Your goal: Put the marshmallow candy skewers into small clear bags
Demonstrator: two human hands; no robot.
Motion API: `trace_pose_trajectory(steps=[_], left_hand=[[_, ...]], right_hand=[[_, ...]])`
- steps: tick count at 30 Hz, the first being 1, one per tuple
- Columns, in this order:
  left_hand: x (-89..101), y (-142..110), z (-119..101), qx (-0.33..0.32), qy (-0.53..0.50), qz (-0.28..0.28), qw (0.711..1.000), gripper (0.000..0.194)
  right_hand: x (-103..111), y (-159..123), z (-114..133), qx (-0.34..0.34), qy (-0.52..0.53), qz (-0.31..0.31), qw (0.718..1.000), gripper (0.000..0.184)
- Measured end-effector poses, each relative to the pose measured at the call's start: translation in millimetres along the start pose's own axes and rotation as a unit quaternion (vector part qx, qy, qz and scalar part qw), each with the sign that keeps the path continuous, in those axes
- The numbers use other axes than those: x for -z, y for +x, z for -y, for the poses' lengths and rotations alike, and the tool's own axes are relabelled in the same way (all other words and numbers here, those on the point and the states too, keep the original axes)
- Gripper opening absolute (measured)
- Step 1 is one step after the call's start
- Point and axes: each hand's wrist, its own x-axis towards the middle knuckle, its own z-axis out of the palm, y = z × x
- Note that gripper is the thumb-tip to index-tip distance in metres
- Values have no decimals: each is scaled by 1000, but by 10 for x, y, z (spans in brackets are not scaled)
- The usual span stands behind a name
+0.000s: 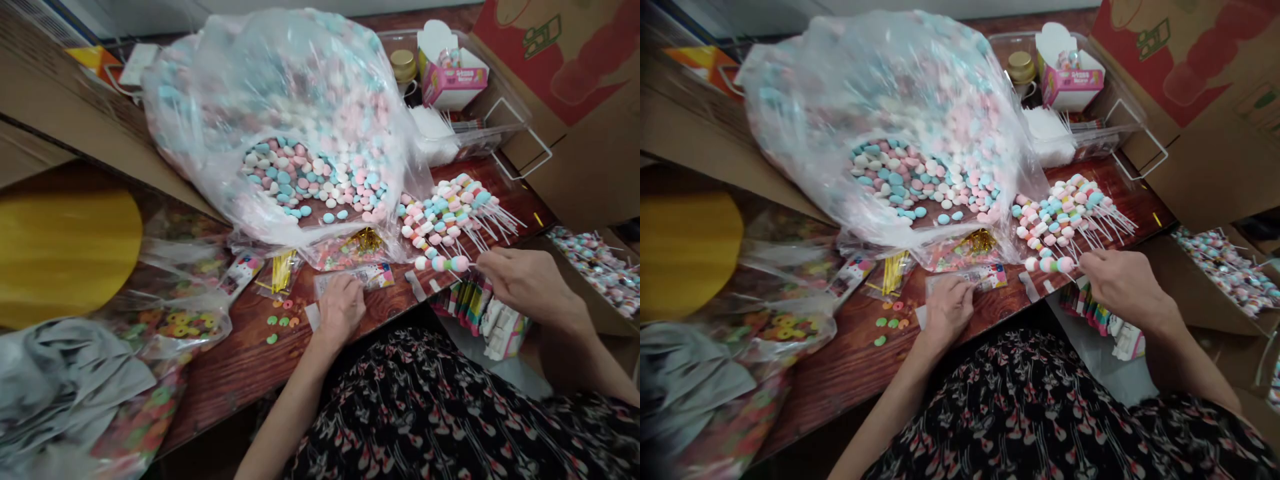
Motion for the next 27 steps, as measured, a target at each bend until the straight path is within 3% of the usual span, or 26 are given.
trace_pose_trajectory(steps=[3, 6, 9, 12, 16, 19, 27], left_hand=[[14, 17, 7, -4, 45, 4, 999, 18], [44, -2, -28, -17, 96, 36, 995, 13], [65, -20, -52, -11, 89, 42, 995, 20], [60, 0, -16, 32, 13, 30, 999, 14], [48, 34, 99, 92, -103, 7, 990, 21], [62, 5, 180, 70, -152, 16, 986, 10], [45, -25, 299, 71, -249, 15, 966, 15]], right_hand=[[219, 121, 170, 56, -63, 104, 991, 17], [254, 323, 373, 107, -86, 174, 975, 18], [193, 482, 509, 162, -105, 168, 967, 17], [120, 569, 570, 191, -113, 162, 961, 17], [72, 590, 542, 171, -127, 185, 959, 19], [83, 537, 463, 171, -111, 191, 960, 19], [15, 363, 223, 76, -78, 204, 973, 16]])
